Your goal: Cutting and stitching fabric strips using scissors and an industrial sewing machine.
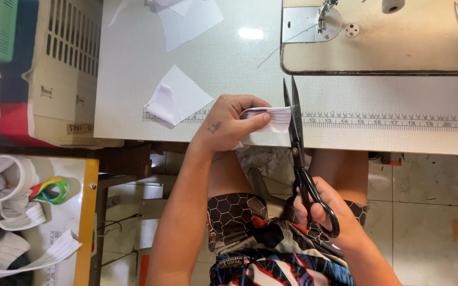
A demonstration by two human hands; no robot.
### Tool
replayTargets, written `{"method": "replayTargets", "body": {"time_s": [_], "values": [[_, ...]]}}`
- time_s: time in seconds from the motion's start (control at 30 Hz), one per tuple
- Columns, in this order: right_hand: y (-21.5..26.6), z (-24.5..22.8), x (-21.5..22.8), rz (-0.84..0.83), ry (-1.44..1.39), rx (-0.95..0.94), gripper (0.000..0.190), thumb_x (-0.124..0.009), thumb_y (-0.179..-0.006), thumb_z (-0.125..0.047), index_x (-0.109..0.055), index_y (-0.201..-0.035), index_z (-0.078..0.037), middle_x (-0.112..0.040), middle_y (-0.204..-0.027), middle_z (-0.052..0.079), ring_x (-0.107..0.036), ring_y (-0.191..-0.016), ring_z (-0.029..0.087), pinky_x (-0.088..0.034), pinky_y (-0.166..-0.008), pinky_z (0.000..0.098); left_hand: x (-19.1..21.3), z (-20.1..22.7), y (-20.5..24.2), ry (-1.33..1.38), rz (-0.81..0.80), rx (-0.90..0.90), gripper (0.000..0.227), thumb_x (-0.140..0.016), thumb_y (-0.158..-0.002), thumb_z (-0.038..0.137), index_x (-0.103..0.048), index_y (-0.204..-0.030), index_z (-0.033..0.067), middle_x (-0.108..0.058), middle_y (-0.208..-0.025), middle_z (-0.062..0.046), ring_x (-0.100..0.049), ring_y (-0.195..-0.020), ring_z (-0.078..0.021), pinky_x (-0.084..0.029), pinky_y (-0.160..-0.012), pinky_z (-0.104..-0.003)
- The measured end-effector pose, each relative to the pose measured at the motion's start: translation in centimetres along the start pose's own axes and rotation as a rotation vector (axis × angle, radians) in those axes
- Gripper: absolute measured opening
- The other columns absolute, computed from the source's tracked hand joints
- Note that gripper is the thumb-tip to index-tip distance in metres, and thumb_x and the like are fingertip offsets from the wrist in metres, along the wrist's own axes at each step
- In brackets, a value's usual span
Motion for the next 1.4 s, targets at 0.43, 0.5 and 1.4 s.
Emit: {"method": "replayTargets", "body": {"time_s": [0.43, 0.5, 1.4], "values": [[4.3, -2.2, 9.5, 0.598, 0.393, -0.391, 0.052, -0.090, -0.088, -0.005, -0.073, -0.137, 0.003, -0.081, -0.097, 0.024, -0.067, -0.071, 0.031, -0.056, -0.062, 0.0423, 1.9, -2.8, 0.9, 0.435, 0.215, -0.095, 0.023, -0.082, -0.107, 0.021, -0.086, -0.123, 0.0055, -0.082, -0.108, -0.001, -0.072, -0.101, -0.0118, -0.057, -0.087, -0.025], [5.8, -7.0, 11.0, 0.750, 0.814, -0.440, 0.053, -0.095, -0.089, -0.022, -0.080, -0.139, -0.011, -0.089, -0.123, 0.011, -0.079, -0.106, 0.021, -0.056, -0.090, 0.0364, 2.6, -2.8, 1.8, 0.361, 0.364, -0.060, 0.028, -0.081, -0.107, 0.023, -0.086, -0.129, 0.0067, -0.083, -0.109, 0.000, -0.072, -0.103, -0.0133, -0.059, -0.087, -0.027], [2.1, -19.0, 2.3, 0.437, 0.812, 0.362, 0.033, -0.073, -0.106, -0.001, -0.075, -0.138, 0.009, -0.081, -0.126, 0.023, -0.079, -0.113, 0.026, -0.063, -0.106, 0.0329, -7.6, 7.9, 9.1, 0.200, 0.301, -0.239, 0.032, -0.073, -0.107, -0.006, -0.082, -0.132, 0.0128, -0.084, -0.130, -0.006, -0.075, -0.101, -0.0119, -0.057, -0.074, -0.023]]}}
Point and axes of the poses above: each hand's wrist, its own y-axis away from the middle knuckle, its own x-axis out of the back of the hand, z = x × y, the point moved 10 cm from there along -y, towards the middle knuckle
